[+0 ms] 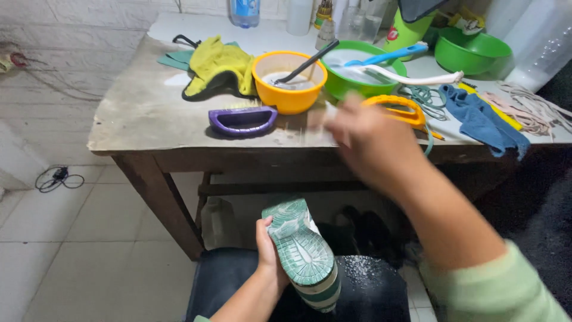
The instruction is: The person scrubs the sole of a green sneaker with a small brush, repeatedly dipping the brush into a yellow bowl of cleaning solution. The person holds the shoe with one hand and scrubs the sole with the other, focusing on the tread pattern.
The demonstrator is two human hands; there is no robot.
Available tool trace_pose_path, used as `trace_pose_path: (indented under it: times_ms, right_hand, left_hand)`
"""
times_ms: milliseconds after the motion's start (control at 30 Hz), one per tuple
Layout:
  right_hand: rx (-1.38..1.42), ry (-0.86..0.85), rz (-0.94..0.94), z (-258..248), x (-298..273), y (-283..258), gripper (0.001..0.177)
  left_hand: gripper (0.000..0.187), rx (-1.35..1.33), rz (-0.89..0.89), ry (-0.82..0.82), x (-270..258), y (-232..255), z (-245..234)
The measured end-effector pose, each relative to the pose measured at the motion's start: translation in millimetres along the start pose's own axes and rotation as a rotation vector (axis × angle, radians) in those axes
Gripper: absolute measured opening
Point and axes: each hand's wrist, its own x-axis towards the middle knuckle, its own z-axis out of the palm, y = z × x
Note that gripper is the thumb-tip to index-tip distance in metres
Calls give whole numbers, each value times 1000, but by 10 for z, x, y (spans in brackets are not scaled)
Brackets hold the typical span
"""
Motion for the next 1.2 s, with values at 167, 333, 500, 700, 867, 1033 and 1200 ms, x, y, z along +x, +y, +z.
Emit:
trace_pose_path:
  times_ms: [167,333,500,700,867,1033,1200]
  right_hand:
    - [-336,-244,164,354,1030,543,55]
    - [-596,-863,349,697,1647,533,26]
    - [-601,-734,289,805,1555,777,29]
    - [-465,-704,354,741,1539,716,47]
    - [-423,-773,330,595,1492,620,61]
    - [-253,-230,261,417,1182,724,36]
    - [-159,-89,306,316,834,649,30]
  left_hand:
    - [57,19,-8,19,68,122,-2]
    - [51,6,36,-25,153,151,-97]
    - [53,63,12,32,49,193,-29]
    - [54,27,16,-26,183,186,-84]
    - [54,31,44,14,128,192,4]
    - [53,77,71,-20,69,174,16]
    - [60,142,86,-47,43,146,3]
